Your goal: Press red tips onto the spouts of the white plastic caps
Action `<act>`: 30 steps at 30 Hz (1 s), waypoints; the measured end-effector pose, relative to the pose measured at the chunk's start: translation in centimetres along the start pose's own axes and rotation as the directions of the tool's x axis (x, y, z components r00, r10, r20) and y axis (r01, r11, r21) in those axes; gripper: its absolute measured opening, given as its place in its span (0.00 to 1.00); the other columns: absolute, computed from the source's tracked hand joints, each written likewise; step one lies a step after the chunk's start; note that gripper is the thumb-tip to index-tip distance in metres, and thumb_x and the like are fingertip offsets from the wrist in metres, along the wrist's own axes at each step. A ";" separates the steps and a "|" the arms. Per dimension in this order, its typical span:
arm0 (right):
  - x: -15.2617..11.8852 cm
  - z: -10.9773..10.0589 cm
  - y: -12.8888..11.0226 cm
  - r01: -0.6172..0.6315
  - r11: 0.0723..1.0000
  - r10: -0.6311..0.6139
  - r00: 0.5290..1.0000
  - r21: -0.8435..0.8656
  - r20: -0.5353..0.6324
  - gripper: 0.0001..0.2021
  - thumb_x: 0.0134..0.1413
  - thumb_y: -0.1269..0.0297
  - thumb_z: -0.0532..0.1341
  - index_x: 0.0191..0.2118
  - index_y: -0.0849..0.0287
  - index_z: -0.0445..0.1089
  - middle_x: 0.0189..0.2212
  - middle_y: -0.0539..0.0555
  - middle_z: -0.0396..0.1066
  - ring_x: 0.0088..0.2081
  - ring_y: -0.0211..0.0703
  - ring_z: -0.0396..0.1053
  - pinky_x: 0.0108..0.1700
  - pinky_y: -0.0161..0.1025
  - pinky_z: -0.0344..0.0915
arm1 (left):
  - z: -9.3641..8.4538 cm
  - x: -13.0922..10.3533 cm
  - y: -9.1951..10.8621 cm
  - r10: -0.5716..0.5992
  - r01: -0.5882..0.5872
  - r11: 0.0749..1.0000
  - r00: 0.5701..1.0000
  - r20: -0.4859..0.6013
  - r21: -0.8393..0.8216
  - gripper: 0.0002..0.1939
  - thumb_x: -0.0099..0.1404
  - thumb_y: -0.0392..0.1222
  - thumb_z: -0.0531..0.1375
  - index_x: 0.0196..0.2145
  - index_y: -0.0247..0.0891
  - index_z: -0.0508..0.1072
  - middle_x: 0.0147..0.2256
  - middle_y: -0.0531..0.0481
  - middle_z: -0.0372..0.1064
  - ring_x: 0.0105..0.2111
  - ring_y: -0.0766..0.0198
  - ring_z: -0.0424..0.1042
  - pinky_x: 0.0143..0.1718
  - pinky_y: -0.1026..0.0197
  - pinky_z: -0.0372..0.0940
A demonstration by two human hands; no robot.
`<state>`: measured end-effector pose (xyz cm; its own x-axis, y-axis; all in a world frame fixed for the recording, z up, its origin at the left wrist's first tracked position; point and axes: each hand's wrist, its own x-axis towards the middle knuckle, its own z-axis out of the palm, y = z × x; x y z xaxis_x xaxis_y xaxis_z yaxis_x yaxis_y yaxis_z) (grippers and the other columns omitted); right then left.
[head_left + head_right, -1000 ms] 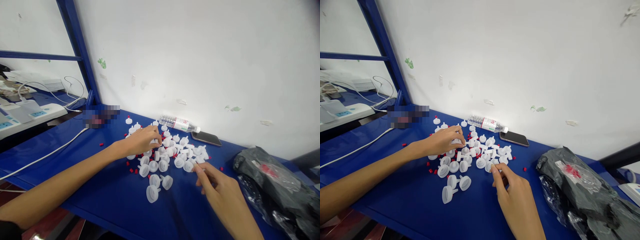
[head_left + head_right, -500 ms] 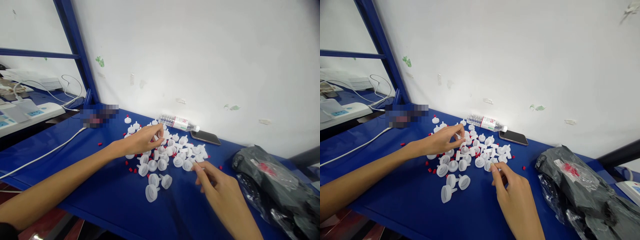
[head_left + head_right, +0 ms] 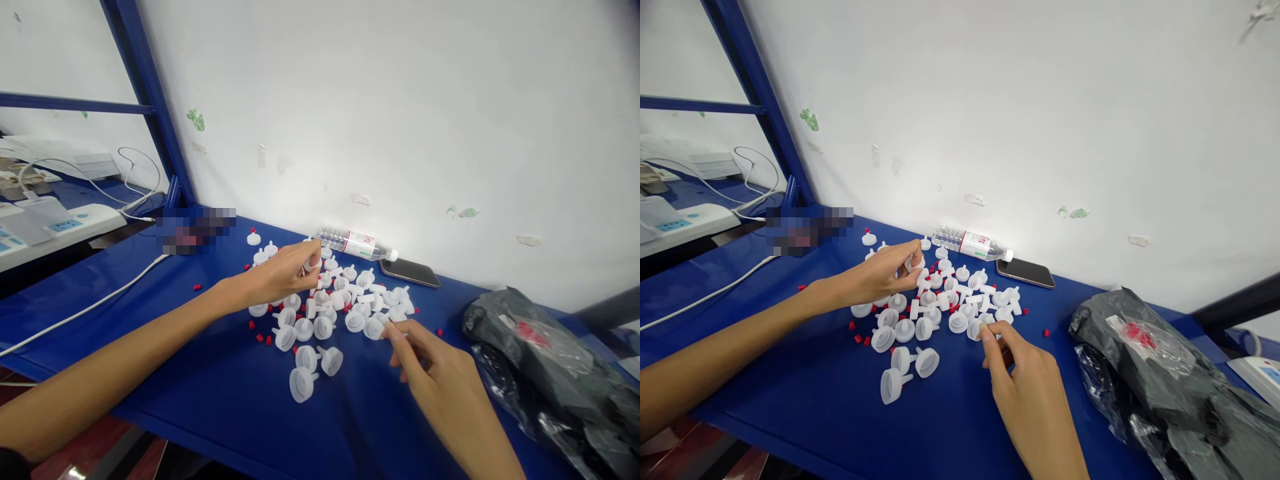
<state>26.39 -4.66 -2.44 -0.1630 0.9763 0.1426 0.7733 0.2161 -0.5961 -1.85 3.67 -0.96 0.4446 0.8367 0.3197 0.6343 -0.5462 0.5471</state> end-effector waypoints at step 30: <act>-0.1 0.1 0.1 0.018 0.999 -0.019 1.000 -0.040 -0.017 0.21 0.70 0.42 0.50 0.41 0.50 0.72 0.23 0.45 0.71 0.22 0.38 0.68 0.26 0.35 0.59 | -0.3 0.0 -0.7 0.104 -0.097 0.975 0.994 -0.026 0.201 0.06 0.70 0.41 0.57 0.34 0.39 0.69 0.44 0.46 0.74 0.40 0.60 0.72 0.42 0.57 0.64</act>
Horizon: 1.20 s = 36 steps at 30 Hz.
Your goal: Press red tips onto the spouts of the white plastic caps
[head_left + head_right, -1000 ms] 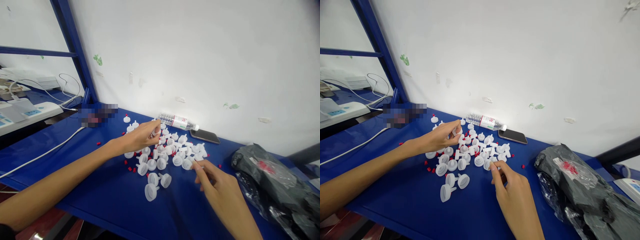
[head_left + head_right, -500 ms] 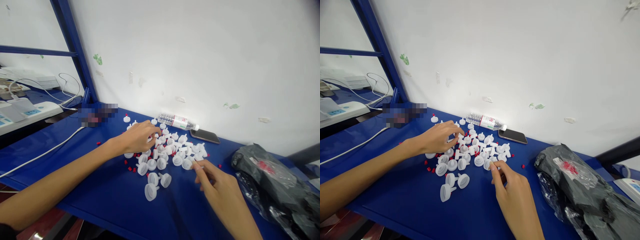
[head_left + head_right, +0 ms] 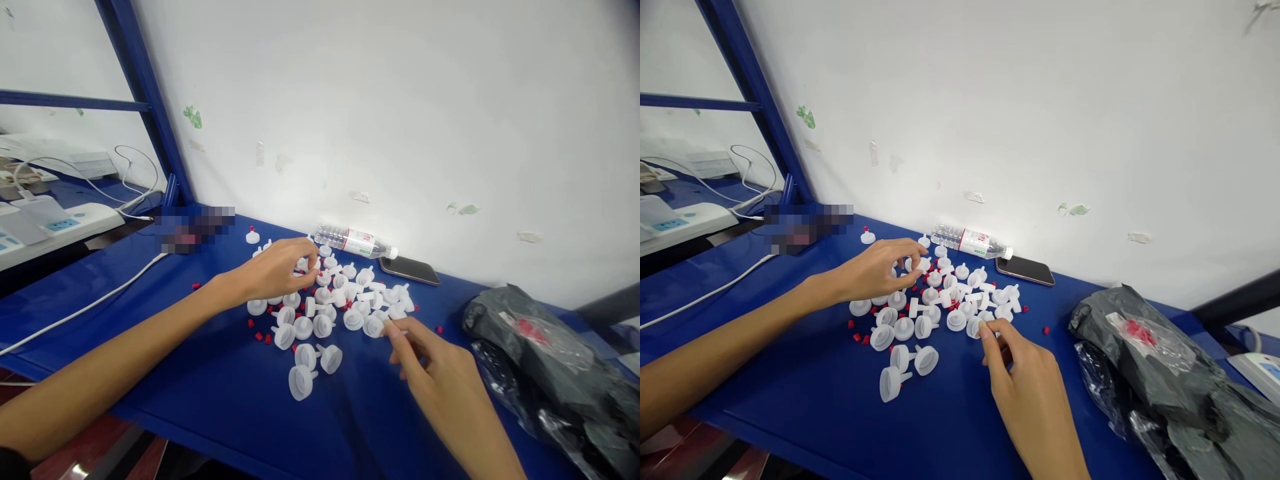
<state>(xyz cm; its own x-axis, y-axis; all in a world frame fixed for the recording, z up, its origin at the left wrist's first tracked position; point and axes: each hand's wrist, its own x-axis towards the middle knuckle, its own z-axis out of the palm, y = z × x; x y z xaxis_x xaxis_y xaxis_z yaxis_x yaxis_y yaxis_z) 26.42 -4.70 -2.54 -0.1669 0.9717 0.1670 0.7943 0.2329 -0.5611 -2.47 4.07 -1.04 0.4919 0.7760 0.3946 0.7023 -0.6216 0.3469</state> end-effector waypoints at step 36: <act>0.1 -2.2 0.1 -0.336 0.938 0.272 0.866 -0.084 -0.420 0.28 0.66 0.42 0.51 0.21 0.55 0.55 0.15 0.46 0.54 0.20 0.38 0.53 0.25 0.36 0.53 | 0.4 -0.2 0.4 0.465 -0.366 0.876 0.811 -0.354 0.312 0.12 0.66 0.29 0.57 0.26 0.40 0.62 0.22 0.53 0.63 0.26 0.63 0.59 0.30 0.57 0.57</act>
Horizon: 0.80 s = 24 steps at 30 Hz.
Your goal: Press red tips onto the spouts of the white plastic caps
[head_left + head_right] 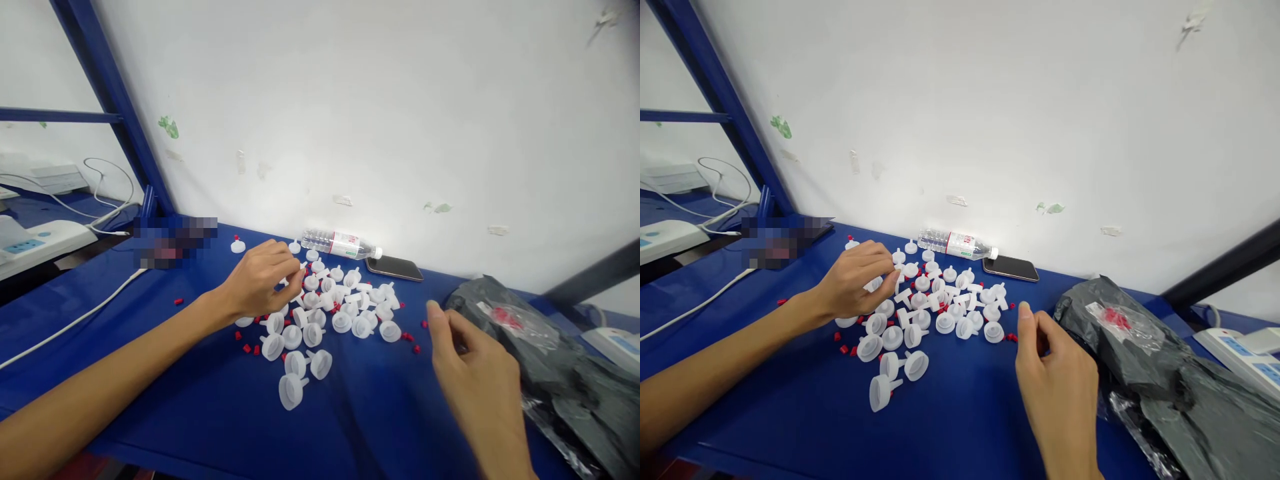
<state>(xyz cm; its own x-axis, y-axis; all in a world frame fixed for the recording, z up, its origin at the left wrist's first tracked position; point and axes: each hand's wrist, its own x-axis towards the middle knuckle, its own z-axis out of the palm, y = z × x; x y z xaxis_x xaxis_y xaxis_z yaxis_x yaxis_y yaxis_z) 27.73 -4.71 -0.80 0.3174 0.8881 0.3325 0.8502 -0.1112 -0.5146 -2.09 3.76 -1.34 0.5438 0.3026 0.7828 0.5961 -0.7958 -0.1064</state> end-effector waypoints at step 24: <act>2.4 0.5 3.9 -0.009 0.996 -0.008 0.981 0.086 0.193 0.15 0.61 0.47 0.57 0.41 0.46 0.77 0.34 0.47 0.77 0.29 0.44 0.71 0.38 0.42 0.63 | 0.1 -0.6 1.1 0.079 -0.087 0.990 0.994 -0.075 -0.108 0.14 0.59 0.23 0.61 0.30 0.40 0.63 0.24 0.52 0.64 0.27 0.62 0.62 0.29 0.56 0.61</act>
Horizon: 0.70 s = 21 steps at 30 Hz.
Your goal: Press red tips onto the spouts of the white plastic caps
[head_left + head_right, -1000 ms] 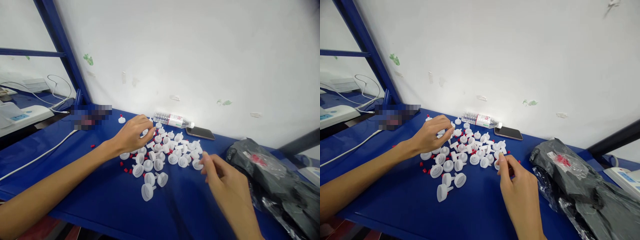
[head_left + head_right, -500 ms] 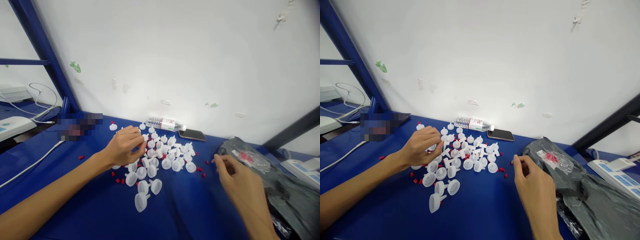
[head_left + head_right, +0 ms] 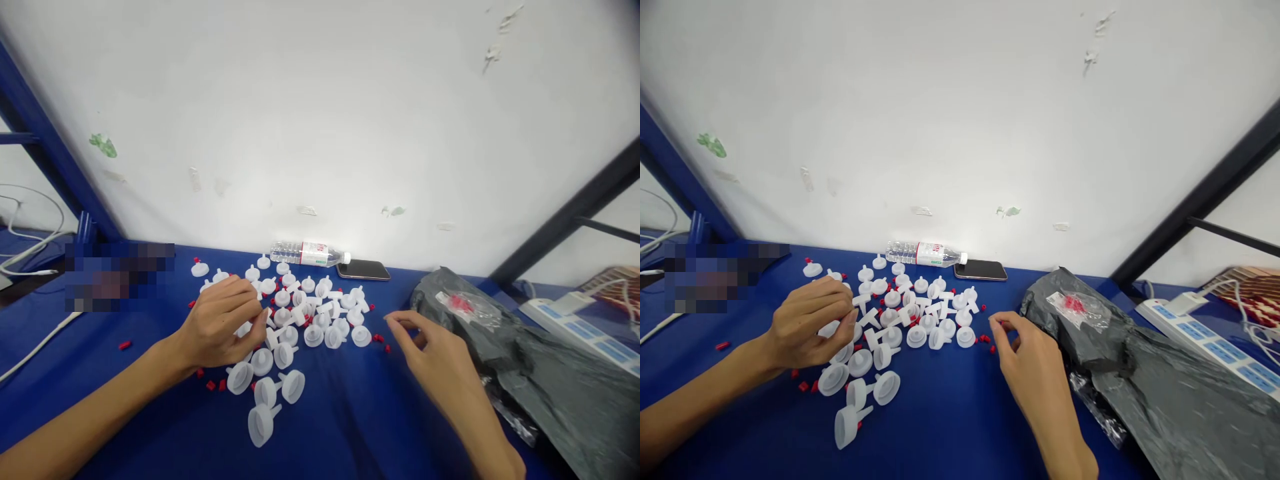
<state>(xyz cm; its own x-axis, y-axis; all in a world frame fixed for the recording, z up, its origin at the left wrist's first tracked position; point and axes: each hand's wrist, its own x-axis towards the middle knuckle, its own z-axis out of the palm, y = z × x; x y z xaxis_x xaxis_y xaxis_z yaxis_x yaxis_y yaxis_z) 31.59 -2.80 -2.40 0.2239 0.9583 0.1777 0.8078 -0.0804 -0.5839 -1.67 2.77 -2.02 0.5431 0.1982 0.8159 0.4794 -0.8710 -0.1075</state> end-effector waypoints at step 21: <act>-2.5 2.3 -2.7 0.293 0.899 -0.278 0.956 -0.324 0.093 0.09 0.63 0.62 0.63 0.48 0.52 0.72 0.45 0.52 0.72 0.38 0.46 0.76 0.34 0.38 0.58 | -1.0 0.6 2.1 0.091 -0.084 0.987 0.994 -0.051 0.138 0.17 0.61 0.25 0.59 0.23 0.42 0.58 0.19 0.57 0.54 0.22 0.63 0.50 0.22 0.56 0.48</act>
<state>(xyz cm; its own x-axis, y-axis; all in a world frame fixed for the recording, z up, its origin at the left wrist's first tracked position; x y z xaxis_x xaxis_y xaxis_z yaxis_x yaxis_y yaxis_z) 27.57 -4.32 -3.10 -0.0610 0.9640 0.2590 0.9690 0.1194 -0.2162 -1.01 0.60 -1.21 0.5485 0.0944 0.8308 0.5228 -0.8141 -0.2527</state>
